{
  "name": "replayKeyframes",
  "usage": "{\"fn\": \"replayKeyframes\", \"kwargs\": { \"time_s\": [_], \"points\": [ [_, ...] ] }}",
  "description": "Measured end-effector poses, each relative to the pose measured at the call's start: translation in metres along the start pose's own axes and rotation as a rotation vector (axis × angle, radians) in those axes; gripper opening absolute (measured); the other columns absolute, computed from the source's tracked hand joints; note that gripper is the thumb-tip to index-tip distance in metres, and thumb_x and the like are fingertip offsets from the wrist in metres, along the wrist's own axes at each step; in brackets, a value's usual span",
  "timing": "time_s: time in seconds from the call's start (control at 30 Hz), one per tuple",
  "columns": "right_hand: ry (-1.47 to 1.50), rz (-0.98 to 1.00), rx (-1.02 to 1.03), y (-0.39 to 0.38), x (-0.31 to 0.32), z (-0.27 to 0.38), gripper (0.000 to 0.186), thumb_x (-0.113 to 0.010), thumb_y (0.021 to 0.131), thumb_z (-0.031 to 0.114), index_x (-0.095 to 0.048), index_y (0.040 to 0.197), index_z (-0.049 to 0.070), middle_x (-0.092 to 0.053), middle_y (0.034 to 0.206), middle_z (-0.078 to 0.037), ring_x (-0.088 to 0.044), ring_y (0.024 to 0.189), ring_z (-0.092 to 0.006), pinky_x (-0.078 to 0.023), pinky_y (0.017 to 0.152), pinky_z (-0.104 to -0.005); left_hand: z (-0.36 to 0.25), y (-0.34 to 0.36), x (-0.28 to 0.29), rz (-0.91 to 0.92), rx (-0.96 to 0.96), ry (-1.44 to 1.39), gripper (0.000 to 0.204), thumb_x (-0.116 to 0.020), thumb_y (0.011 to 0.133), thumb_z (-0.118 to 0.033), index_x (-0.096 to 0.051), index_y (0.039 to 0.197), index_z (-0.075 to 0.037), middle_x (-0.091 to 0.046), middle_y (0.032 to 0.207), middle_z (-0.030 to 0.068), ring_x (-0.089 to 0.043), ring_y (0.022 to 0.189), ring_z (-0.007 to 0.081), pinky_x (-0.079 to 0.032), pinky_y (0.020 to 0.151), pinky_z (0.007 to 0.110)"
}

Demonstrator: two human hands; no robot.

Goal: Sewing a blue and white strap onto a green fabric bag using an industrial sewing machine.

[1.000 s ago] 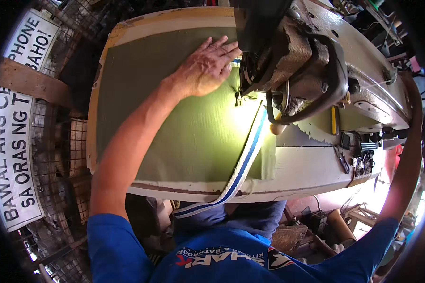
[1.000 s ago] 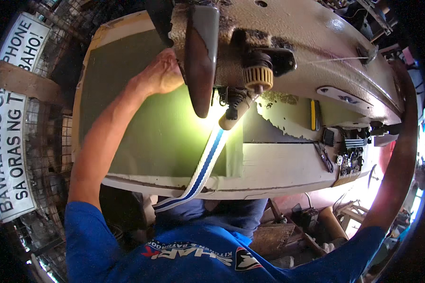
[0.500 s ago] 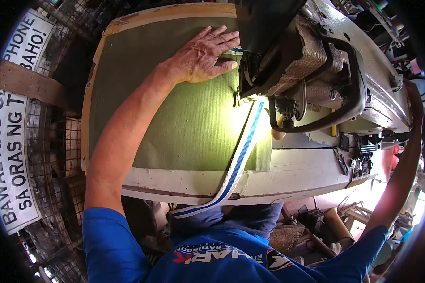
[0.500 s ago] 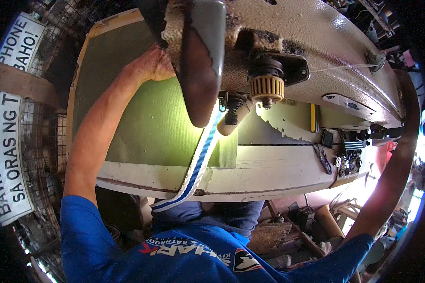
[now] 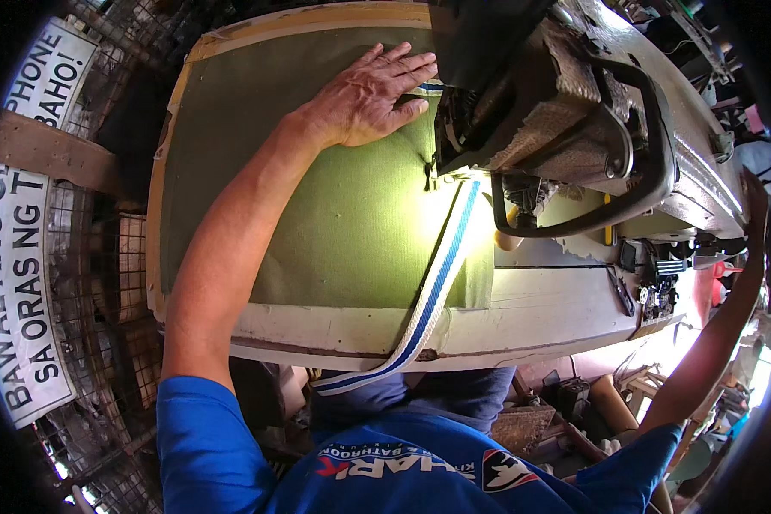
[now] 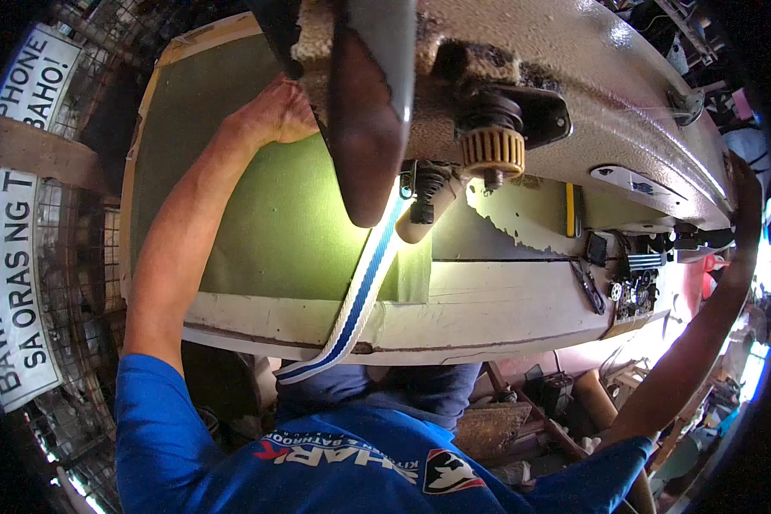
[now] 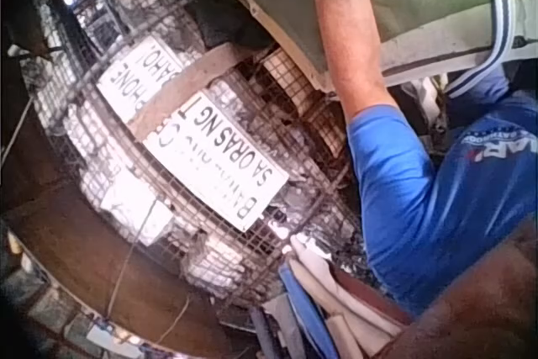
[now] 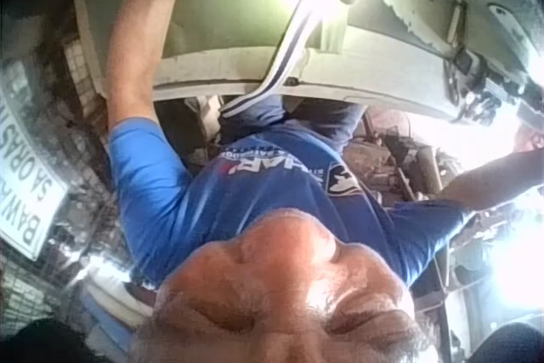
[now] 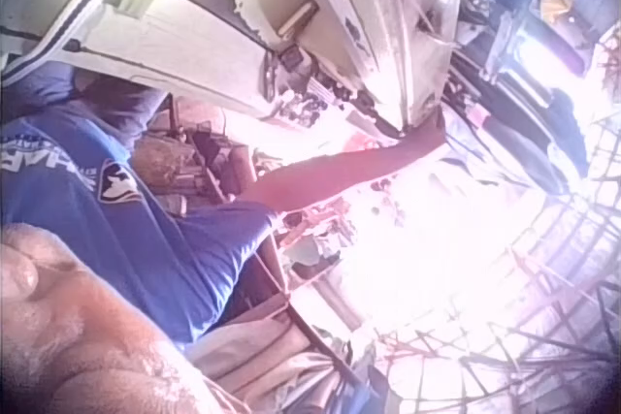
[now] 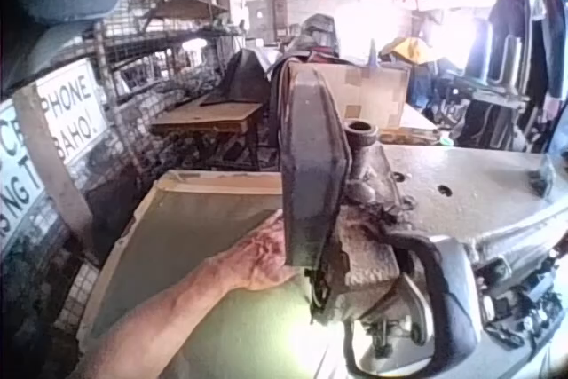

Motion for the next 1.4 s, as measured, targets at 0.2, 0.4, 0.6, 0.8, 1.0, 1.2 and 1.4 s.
{"fn": "replayKeyframes", "kwargs": {
  "time_s": [0.2,0.4,0.6,0.8,1.0,1.2,1.4],
  "points": [
    [-0.456,0.001,0.264,-0.015,0.007,0.03,0.048,-0.056,0.092,0.013,-0.051,0.139,0.003,-0.057,0.136,-0.016,-0.057,0.123,-0.0292,-0.042,0.106,-0.039,-0.003,-0.006,0.005,0.196,0.093,-0.029,0.056,-0.038,0.103,-0.043,-0.042,0.147,-0.008,-0.033,0.157,0.0081,-0.021,0.149,0.0283,-0.012,0.123,0.045],
    [-0.211,0.026,0.053,0.008,0.008,0.006,0.048,-0.056,0.091,0.013,-0.053,0.138,0.002,-0.058,0.135,-0.016,-0.058,0.122,-0.0287,-0.043,0.105,-0.0377,0.001,-0.004,0.003,0.254,0.145,-0.034,0.055,-0.038,0.103,-0.042,-0.042,0.146,-0.007,-0.034,0.157,0.0085,-0.021,0.149,0.0283,-0.012,0.123,0.045],
    [-0.083,0.052,-0.071,-0.001,0.003,-0.016,0.048,-0.056,0.09,0.014,-0.054,0.136,0.002,-0.059,0.134,-0.015,-0.058,0.121,-0.0281,-0.044,0.104,-0.0365,0.003,-0.005,0.003,0.206,0.085,-0.05,0.055,-0.038,0.104,-0.042,-0.043,0.146,-0.007,-0.033,0.157,0.0085,-0.021,0.149,0.0288,-0.013,0.123,0.046],
    [-0.24,0.0,0.176,-0.01,0.005,0.019,0.042,-0.052,0.098,0.019,-0.055,0.136,0.002,-0.061,0.132,-0.015,-0.059,0.12,-0.0271,-0.044,0.103,-0.0346,-0.006,-0.004,0.011,0.149,0.065,-0.105,0.055,-0.038,0.104,-0.041,-0.043,0.145,-0.006,-0.034,0.156,0.0098,-0.022,0.148,0.029,-0.014,0.123,0.046],
    [-0.262,-0.401,0.254,-0.114,-0.013,0.243,0.047,-0.058,0.092,0.014,-0.052,0.138,0.005,-0.057,0.134,-0.014,-0.052,0.128,-0.0305,-0.042,0.106,-0.0383,-0.006,-0.011,0.01,0.218,0.133,0.025,0.053,-0.046,0.1,-0.037,-0.05,0.137,0.001,-0.044,0.147,0.0213,-0.035,0.142,0.0316,-0.021,0.12,0.047],
    [0.367,0.27,1.001,-0.25,-0.181,0.586,0.049,-0.06,0.082,0.017,-0.058,0.131,0.011,-0.055,0.136,-0.01,-0.053,0.127,-0.0289,-0.045,0.105,-0.0396,-0.04,-0.042,0.045,-0.363,0.095,0.318,0.037,-0.057,0.094,-0.02,-0.061,0.123,0.002,-0.058,0.131,0.0222,-0.053,0.126,0.0355,-0.036,0.112,0.045],
    [0.452,0.138,0.96,-0.235,-0.202,0.606,0.016,-0.061,0.085,0.024,-0.071,0.093,0.015,-0.063,0.098,0.001,-0.055,0.102,-0.0178,-0.042,0.085,-0.033,-0.108,-0.174,0.041,-0.259,0.287,-0.235,0.044,-0.056,0.096,-0.014,-0.052,0.136,0.003,-0.058,0.133,0.0209,-0.055,0.124,0.0325,-0.043,0.104,0.042]
  ]
}}
Point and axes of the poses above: each hand's wrist, its own y-axis towards the middle knuckle, its own x-axis out of the back of the hand, z = x × y, the point moved 10 cm from there along y, towards the middle knuckle
